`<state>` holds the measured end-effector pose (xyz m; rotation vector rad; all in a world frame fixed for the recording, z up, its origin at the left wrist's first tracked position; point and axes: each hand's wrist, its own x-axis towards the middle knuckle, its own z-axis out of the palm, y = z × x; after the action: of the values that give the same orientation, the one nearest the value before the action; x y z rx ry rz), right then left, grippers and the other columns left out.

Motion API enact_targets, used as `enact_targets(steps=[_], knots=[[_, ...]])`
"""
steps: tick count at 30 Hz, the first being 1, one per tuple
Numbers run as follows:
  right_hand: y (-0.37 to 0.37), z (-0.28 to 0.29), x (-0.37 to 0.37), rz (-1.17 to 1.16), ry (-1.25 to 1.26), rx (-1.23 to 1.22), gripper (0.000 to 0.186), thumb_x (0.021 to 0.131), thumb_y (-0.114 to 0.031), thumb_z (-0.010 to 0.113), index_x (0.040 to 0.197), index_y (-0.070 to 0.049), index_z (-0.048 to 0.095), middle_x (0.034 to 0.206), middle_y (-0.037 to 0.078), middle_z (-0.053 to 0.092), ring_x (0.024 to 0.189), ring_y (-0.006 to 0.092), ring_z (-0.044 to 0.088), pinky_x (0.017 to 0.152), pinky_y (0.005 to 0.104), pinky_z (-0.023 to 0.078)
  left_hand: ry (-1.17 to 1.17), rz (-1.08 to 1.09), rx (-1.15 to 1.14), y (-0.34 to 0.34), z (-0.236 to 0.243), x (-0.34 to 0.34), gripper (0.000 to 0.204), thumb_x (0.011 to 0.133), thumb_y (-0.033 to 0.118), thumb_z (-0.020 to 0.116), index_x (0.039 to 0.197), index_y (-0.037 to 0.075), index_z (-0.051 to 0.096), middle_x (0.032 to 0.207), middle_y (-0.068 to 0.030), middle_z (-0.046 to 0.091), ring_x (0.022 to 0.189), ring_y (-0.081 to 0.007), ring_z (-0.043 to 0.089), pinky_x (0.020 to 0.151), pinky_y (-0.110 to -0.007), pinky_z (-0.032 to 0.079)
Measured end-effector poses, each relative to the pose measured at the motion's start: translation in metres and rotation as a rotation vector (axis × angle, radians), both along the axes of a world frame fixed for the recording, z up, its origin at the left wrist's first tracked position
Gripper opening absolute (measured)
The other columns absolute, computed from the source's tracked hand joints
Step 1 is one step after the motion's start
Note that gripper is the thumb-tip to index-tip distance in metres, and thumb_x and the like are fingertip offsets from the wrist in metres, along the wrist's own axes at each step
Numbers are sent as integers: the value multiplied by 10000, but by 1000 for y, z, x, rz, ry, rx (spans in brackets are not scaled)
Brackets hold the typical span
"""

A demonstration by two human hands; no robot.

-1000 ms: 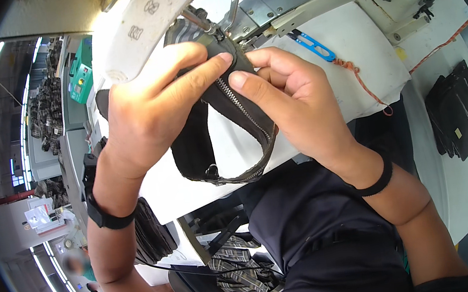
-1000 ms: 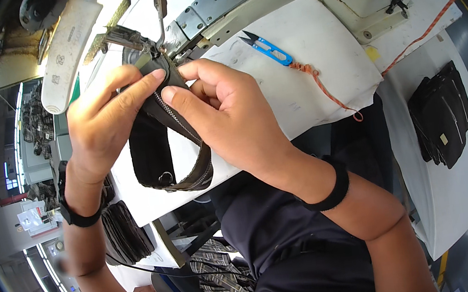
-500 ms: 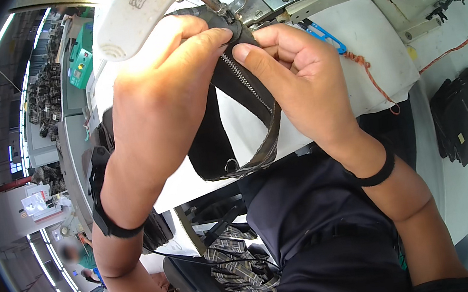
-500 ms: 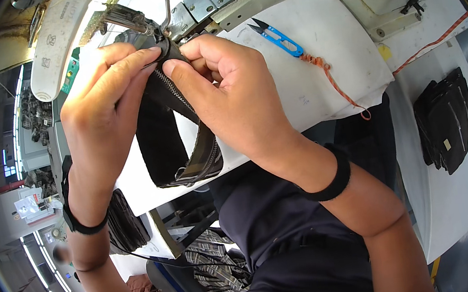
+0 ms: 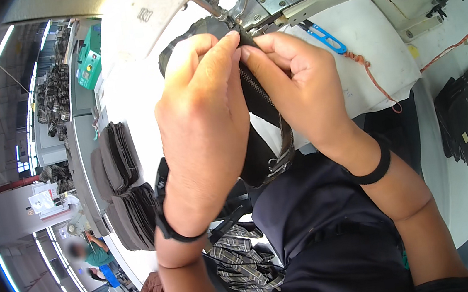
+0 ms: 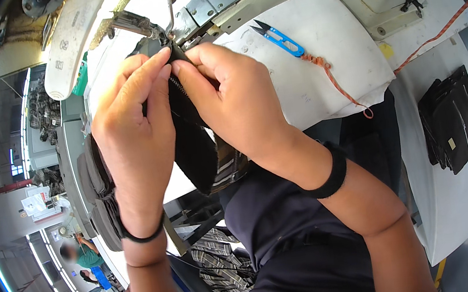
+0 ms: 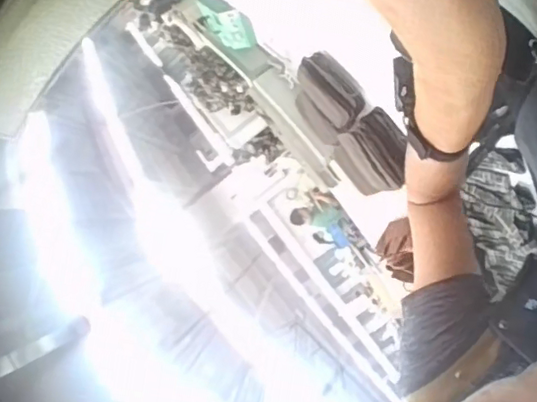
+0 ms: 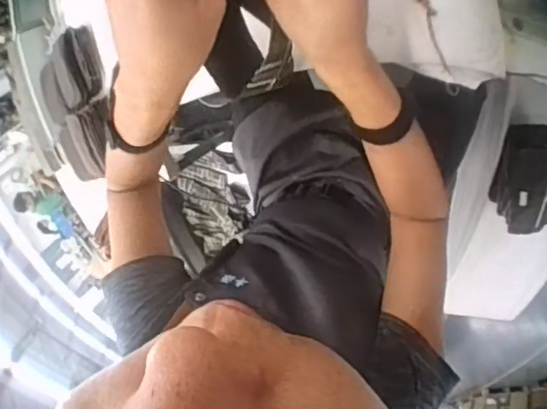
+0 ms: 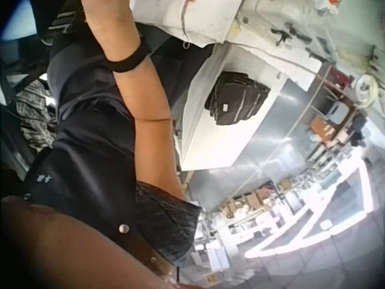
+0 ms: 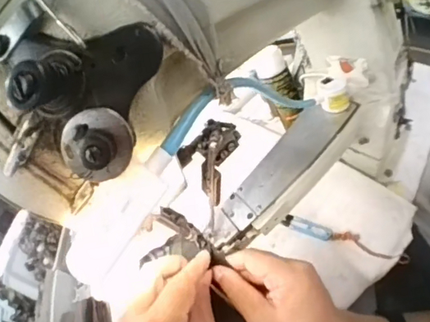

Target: Using an industrial sewing machine to stitch together panels of a leather or fabric bag.

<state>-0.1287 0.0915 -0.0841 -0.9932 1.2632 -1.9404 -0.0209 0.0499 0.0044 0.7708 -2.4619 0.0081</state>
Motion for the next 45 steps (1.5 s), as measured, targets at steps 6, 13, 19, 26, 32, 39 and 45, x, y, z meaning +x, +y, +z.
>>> enact_targets(steps=[6,13,19,26,32,39,45], knots=[[5,2,-4,11,30,31,145,1019,-135,662,989,6,672,705,166,632,556,180,521,545,323,440,46,152,-18,19,-10,-16,178,949,16,710,1119,8,765,989,-155,718,806,-284,695,734,-347,542],[19,0,5,42,-34,-6,192,1062,-144,559,961,10,613,719,186,592,588,212,511,571,346,449,59,256,59,40,-19,-24,382,883,-34,682,1262,-67,654,1201,-199,623,833,-351,735,670,-398,610],[13,10,-10,173,-63,19,173,1071,-130,519,1016,15,597,692,105,563,612,115,465,555,321,409,86,336,107,59,-12,-32,230,988,-5,629,1198,-44,712,1084,-190,688,869,-310,699,766,-364,559],[44,-10,-27,449,-24,31,266,1084,-45,454,1292,49,591,1002,11,638,898,32,528,749,209,469,114,231,207,78,-29,-10,364,909,-108,655,1254,-10,718,1120,-166,686,930,-283,695,804,-350,560],[82,-18,-10,293,-30,10,356,1052,-50,524,1401,10,553,928,142,664,787,117,578,719,296,518,133,71,-34,81,-48,9,445,753,-127,765,1181,-5,763,1049,-128,702,860,-265,674,725,-343,538],[96,1,-16,311,60,108,324,1066,-15,519,1380,40,577,988,95,674,848,86,585,757,250,509,185,-5,35,76,-33,12,389,751,-81,827,1131,-25,770,985,-105,720,823,-241,680,700,-332,545],[86,-1,-11,262,21,53,291,1080,-35,506,1351,32,586,904,66,653,763,58,530,671,244,476,159,-72,-70,65,-33,8,362,747,-64,823,1102,-46,758,970,-110,696,790,-244,658,676,-338,539]])
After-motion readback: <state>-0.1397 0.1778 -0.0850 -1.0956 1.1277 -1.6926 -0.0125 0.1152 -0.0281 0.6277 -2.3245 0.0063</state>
